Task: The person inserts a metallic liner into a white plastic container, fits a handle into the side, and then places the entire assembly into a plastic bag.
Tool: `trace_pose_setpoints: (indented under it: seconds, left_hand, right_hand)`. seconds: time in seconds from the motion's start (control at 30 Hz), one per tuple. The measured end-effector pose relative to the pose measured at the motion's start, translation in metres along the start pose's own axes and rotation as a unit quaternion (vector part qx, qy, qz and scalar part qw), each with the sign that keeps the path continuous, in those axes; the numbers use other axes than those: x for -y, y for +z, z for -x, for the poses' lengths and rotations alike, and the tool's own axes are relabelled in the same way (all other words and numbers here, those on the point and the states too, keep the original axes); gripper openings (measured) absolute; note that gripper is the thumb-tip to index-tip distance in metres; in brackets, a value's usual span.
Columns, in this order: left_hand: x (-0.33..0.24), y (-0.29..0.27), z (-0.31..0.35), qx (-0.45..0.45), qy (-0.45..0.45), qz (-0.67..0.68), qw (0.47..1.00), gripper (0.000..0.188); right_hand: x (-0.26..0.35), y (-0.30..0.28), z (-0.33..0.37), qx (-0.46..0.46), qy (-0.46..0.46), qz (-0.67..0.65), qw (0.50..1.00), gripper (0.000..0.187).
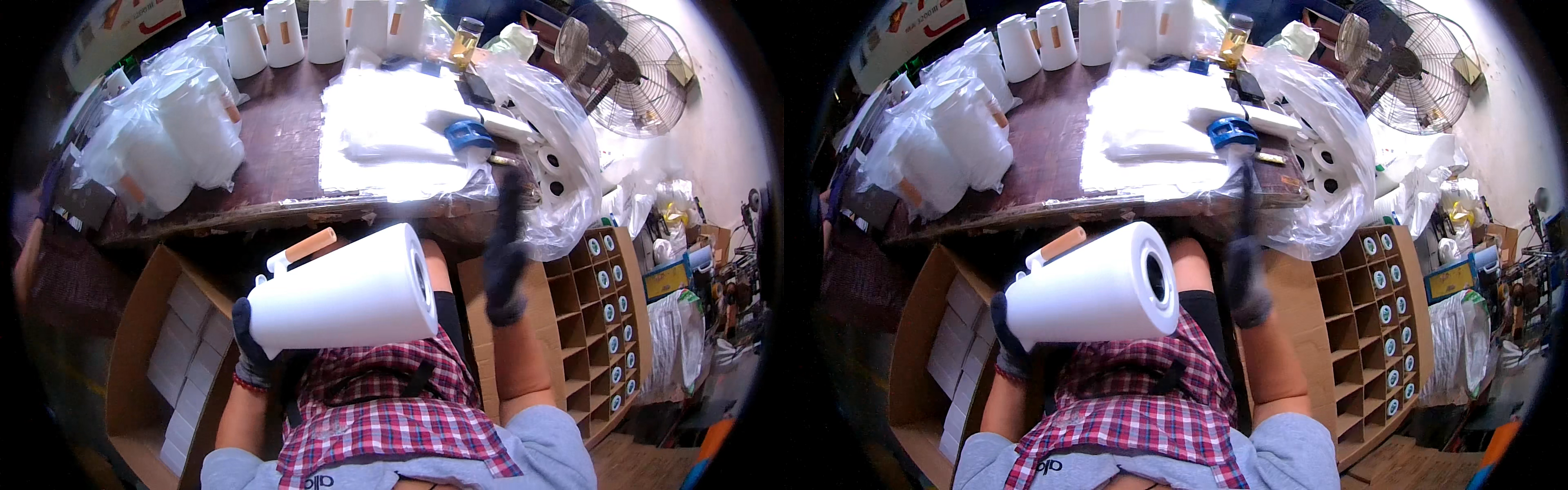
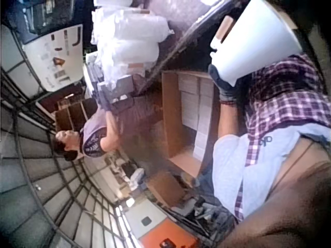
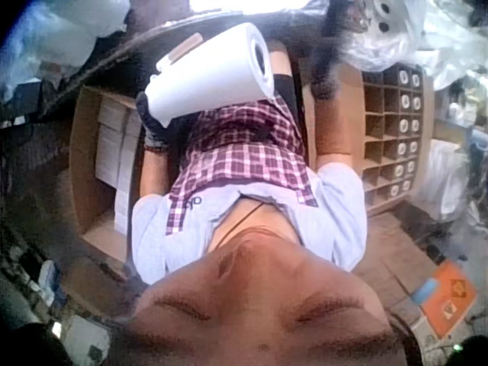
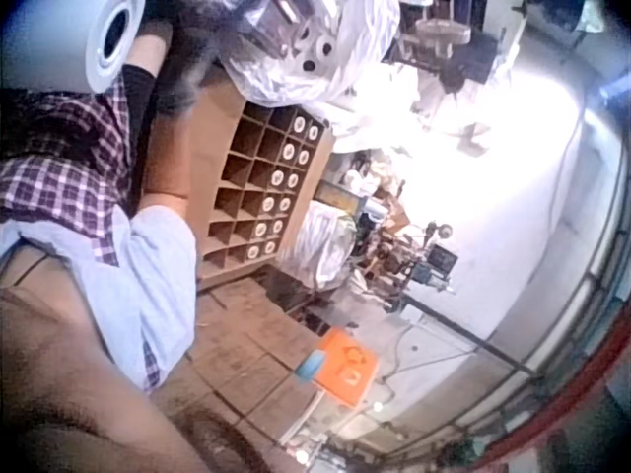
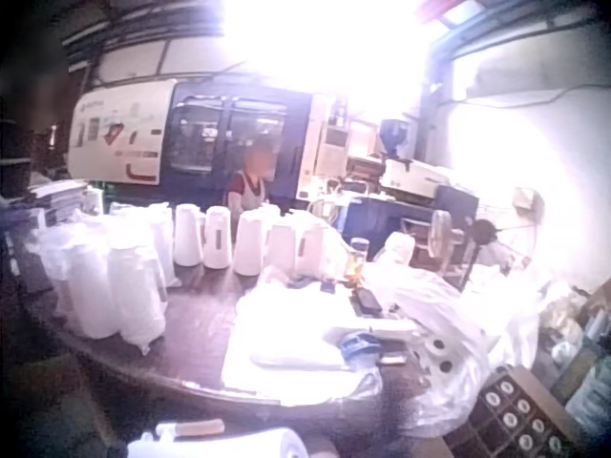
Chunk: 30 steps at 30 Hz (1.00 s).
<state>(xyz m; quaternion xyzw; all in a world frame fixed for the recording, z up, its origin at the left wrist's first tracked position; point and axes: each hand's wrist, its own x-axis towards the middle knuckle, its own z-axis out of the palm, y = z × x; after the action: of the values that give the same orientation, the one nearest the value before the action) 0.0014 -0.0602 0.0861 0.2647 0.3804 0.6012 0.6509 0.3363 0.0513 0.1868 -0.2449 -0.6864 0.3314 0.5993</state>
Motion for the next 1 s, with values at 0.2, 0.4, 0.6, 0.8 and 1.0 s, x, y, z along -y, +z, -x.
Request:
trace_pose_setpoints:
  seconds: [0.2, 0.4, 0.6, 0.8, 1.0]
  left_hand:
    - [0.009, 0.015, -0.008, 0.026, -0.033, 0.057, 0.997, 0.087]
    - [0.007, 0.024, -0.006, 0.011, -0.021, 0.06, 0.998, 0.086]
    - [0.01, 0.022, -0.01, 0.104, -0.055, 0.008, 0.993, 0.082]
    - [0.021, 0.016, -0.012, 0.079, -0.041, 0.044, 0.995, 0.081]
    - [0.035, 0.01, -0.022, 0.059, -0.073, 0.099, 0.991, 0.068]
  right_hand:
    - [-0.018, 0.035, 0.034, 0.157, 0.05, 0.06, 0.984, 0.082]
    - [-0.017, -0.002, 0.009, 0.097, 0.046, -0.033, 0.994, 0.072]
    - [-0.007, 0.022, 0.01, 0.121, 0.06, 0.07, 0.988, 0.071]
    - [-0.014, -0.008, 0.012, -0.019, 0.058, -0.072, 0.996, 0.07]
    - [-0.031, 0.017, 0.039, 0.116, 0.11, 0.13, 0.979, 0.073]
